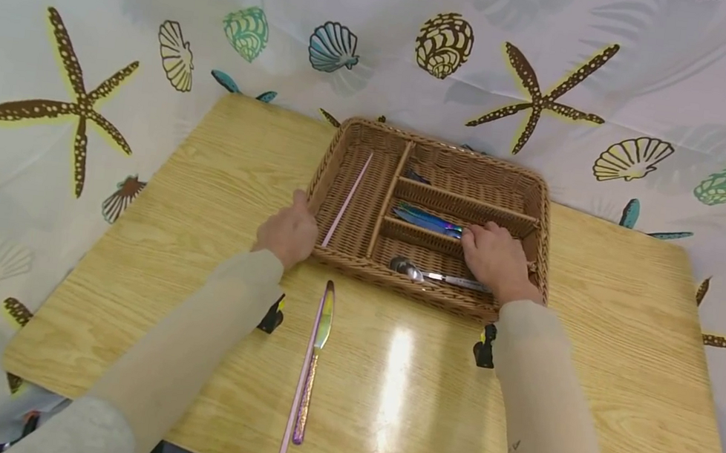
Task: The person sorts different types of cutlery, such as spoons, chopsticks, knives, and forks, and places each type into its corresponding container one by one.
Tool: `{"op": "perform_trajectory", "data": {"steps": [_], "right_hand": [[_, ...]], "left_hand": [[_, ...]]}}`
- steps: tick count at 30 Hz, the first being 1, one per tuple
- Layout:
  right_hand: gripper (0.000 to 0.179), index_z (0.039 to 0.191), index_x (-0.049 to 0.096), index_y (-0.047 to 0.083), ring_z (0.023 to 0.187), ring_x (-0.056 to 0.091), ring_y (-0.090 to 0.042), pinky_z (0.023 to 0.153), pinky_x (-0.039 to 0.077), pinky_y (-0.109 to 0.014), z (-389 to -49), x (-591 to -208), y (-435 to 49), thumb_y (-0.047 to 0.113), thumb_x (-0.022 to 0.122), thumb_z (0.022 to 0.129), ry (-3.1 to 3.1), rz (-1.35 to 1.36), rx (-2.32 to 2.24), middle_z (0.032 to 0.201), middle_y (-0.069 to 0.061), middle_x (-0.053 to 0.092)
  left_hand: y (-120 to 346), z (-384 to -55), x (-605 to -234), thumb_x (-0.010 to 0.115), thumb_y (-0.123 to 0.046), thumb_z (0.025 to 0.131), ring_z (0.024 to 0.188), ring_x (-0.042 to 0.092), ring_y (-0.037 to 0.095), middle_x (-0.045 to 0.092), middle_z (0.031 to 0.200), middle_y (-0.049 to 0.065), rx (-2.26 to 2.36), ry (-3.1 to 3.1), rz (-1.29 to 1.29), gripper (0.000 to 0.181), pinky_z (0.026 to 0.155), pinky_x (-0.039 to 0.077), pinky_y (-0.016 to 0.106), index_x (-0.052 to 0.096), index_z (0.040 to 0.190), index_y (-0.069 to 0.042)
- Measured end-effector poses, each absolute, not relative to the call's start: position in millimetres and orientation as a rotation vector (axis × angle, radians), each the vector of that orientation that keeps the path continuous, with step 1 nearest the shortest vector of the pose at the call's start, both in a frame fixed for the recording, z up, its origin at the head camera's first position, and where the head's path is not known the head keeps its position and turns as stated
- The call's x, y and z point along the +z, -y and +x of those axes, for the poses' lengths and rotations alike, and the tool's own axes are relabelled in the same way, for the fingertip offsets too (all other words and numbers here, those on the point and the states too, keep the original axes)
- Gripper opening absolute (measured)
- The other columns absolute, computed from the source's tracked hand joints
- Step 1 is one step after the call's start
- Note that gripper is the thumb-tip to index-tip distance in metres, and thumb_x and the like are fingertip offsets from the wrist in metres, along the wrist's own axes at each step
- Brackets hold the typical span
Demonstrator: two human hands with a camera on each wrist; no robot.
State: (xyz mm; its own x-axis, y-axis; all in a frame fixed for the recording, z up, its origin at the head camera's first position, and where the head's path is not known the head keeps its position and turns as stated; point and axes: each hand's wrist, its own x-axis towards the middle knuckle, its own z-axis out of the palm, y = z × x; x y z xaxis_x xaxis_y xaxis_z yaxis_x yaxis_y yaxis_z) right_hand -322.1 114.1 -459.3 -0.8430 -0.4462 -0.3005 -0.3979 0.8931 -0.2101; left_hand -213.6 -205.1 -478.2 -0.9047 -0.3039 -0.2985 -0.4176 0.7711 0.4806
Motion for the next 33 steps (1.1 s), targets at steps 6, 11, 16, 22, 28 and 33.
{"op": "perform_trajectory", "data": {"steps": [6,11,16,22,28,33], "right_hand": [[0.064,0.148,0.040,-0.003,0.133,0.037,-0.053,0.106,0.029,-0.069,-314.0,-461.2,-115.0,0.040,0.013,0.108,-2.789,-0.594,-0.233,0.145,-0.032,0.039],[0.055,0.137,0.049,-0.004,0.123,0.043,-0.051,0.101,0.033,-0.069,-302.0,-457.5,-111.3,0.035,0.022,0.109,-2.850,-0.599,-0.358,0.134,-0.031,0.046],[0.034,0.121,0.055,-0.003,0.103,0.046,-0.043,0.086,0.039,-0.059,-280.4,-451.0,-99.6,0.021,0.035,0.106,-3.003,-0.727,-0.388,0.119,-0.024,0.049],[0.017,0.105,0.061,-0.003,0.079,0.047,-0.035,0.071,0.040,-0.047,-246.4,-445.8,-74.1,0.008,0.049,0.098,-3.208,-1.137,-0.536,0.095,-0.019,0.054],[0.011,0.096,0.065,0.001,0.072,0.049,-0.028,0.064,0.040,-0.039,-196.3,-446.1,-44.4,0.004,0.056,0.091,-3.137,-1.446,-0.652,0.084,-0.012,0.057],[0.005,0.088,0.064,0.009,0.065,0.052,-0.014,0.059,0.046,-0.026,-153.9,-455.1,-23.8,0.010,0.060,0.091,-2.977,-1.315,-0.654,0.075,0.000,0.060]], "left_hand": [[203.5,-214.6,-478.3,0.024,-0.019,0.102,0.041,0.033,0.015,0.046,0.054,0.001,0.826,-2.762,-0.564,0.056,0.040,0.026,0.030,0.012,0.156,-0.008],[203.5,-215.2,-478.1,0.024,-0.019,0.102,0.040,0.031,0.014,0.044,0.053,0.001,0.822,-2.753,-0.569,0.056,0.039,0.025,0.029,0.011,0.156,-0.009],[203.7,-214.7,-476.9,0.025,-0.020,0.102,0.041,0.034,0.014,0.045,0.055,0.001,0.828,-2.754,-0.577,0.057,0.040,0.027,0.030,0.011,0.156,-0.010],[204.8,-214.2,-478.7,0.027,-0.018,0.101,0.041,0.034,0.014,0.044,0.055,0.001,0.813,-2.765,-0.575,0.056,0.039,0.027,0.030,0.014,0.155,-0.009],[204.9,-213.8,-478.8,0.025,-0.018,0.101,0.040,0.031,0.013,0.042,0.053,0.000,0.826,-2.763,-0.559,0.057,0.038,0.025,0.029,0.012,0.155,-0.008],[205.4,-213.8,-478.4,0.024,-0.017,0.102,0.039,0.028,0.012,0.041,0.052,0.000,0.833,-2.764,-0.547,0.056,0.038,0.022,0.028,0.013,0.155,-0.007]]}}
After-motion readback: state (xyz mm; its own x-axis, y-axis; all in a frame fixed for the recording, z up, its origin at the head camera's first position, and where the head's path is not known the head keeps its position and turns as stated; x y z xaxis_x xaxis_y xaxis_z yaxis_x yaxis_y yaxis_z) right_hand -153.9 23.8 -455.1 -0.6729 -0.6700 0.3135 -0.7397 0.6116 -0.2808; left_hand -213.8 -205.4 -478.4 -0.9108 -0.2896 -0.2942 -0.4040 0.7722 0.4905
